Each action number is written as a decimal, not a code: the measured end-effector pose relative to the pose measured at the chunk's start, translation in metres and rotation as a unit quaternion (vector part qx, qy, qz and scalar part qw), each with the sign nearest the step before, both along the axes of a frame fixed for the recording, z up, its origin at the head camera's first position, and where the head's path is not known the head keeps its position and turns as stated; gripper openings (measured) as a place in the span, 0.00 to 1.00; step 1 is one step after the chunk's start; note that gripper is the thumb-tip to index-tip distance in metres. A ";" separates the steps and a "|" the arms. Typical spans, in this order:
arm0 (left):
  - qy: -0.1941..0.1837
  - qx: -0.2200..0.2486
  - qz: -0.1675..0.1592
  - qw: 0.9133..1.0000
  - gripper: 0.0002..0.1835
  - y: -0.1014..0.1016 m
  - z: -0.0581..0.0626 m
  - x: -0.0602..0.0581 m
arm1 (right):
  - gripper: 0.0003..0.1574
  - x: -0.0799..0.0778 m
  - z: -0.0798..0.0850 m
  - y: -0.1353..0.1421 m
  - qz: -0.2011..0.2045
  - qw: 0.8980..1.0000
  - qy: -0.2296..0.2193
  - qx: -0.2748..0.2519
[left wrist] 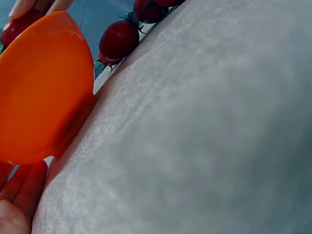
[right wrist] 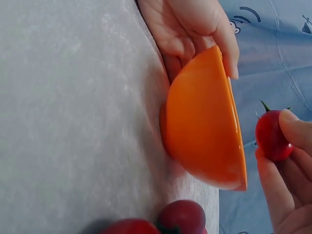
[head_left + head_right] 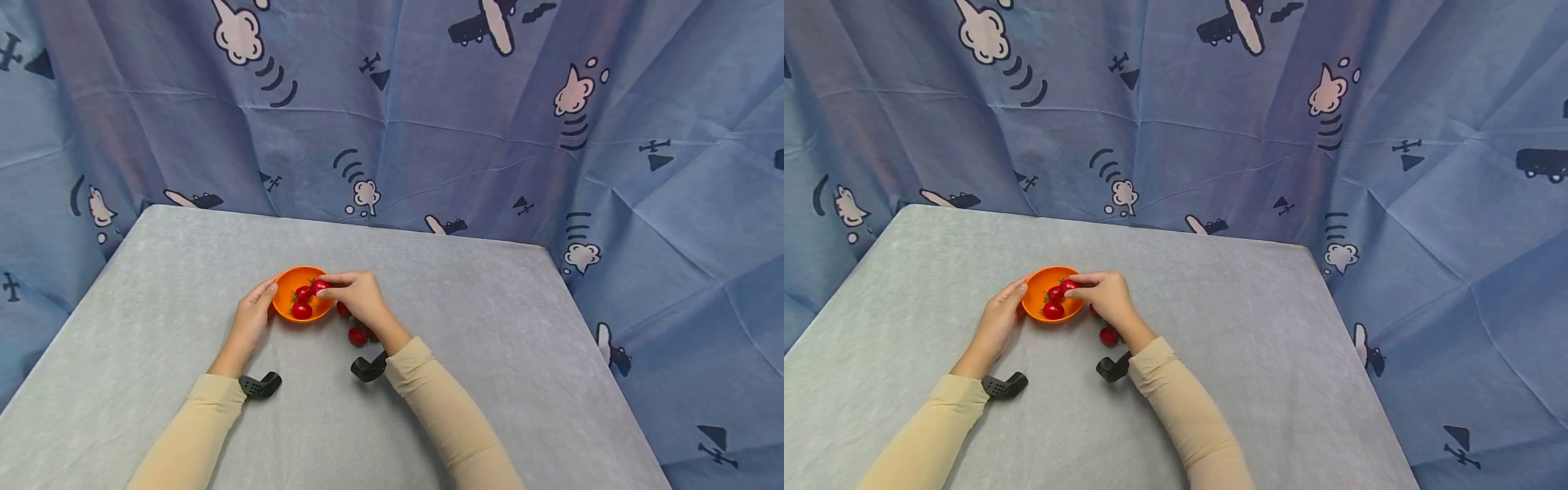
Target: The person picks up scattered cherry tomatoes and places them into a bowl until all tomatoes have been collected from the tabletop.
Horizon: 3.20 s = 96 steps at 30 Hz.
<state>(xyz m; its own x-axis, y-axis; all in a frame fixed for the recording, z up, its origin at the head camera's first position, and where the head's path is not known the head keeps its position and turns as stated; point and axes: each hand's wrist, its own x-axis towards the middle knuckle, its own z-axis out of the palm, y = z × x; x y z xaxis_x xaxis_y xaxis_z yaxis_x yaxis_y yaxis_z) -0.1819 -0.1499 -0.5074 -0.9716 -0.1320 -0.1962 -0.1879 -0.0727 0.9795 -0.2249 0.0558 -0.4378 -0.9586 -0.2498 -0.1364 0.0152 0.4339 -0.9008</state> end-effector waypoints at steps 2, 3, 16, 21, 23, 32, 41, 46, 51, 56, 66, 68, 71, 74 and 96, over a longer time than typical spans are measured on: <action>-0.002 0.002 0.000 1.000 0.28 0.000 0.000 0.000 | 0.18 0.001 0.001 -0.003 0.002 1.000 0.003 0.003; -0.002 0.003 0.000 1.000 0.28 0.000 0.000 0.000 | 0.18 0.001 0.002 -0.004 0.004 1.000 0.003 0.005; 0.003 0.003 0.001 1.000 0.28 0.000 0.003 0.001 | 0.18 0.000 0.002 -0.017 -0.008 1.000 -0.007 0.020; 0.004 0.001 0.003 1.000 0.28 0.000 0.002 0.001 | 0.19 0.001 0.001 -0.022 -0.004 1.000 -0.009 0.022; 0.005 0.005 0.004 1.000 0.28 0.000 0.001 0.001 | 0.19 0.001 0.001 -0.024 -0.002 1.000 -0.008 0.027; 0.011 0.010 0.003 1.000 0.28 0.000 -0.001 0.000 | 0.19 0.001 -0.001 -0.032 0.016 0.997 0.021 0.072; 0.008 0.005 -0.001 1.000 0.27 0.000 -0.001 0.000 | 0.20 0.003 -0.005 -0.036 0.032 0.996 0.031 0.079; 0.006 0.004 0.000 1.000 0.27 0.000 -0.001 0.000 | 0.21 0.004 -0.006 -0.039 0.045 0.993 0.047 0.101; 0.005 0.005 0.000 1.000 0.27 -0.001 0.000 0.001 | 0.21 0.005 -0.006 -0.044 0.050 0.991 0.045 0.115; 0.009 0.006 -0.002 1.000 0.28 -0.001 0.000 0.000 | 0.21 0.006 -0.008 -0.046 0.056 0.989 0.042 0.131; 0.004 0.003 0.004 1.000 0.28 -0.001 0.001 0.001 | 0.20 0.006 -0.008 -0.051 0.076 0.985 0.063 0.142; 0.002 0.005 0.002 1.000 0.27 -0.001 0.003 0.001 | 0.20 0.006 -0.009 -0.053 0.077 0.984 0.064 0.147; 0.000 0.010 0.001 1.000 0.27 -0.001 0.005 0.002 | 0.20 0.006 -0.010 -0.054 0.078 0.982 0.066 0.158; 0.001 0.014 0.000 1.000 0.27 -0.001 0.004 0.002 | 0.19 0.005 -0.010 -0.056 0.078 0.981 0.068 0.164; 0.006 0.014 0.002 1.000 0.27 -0.001 0.003 0.002 | 0.20 0.004 -0.011 -0.061 0.084 0.976 0.076 0.185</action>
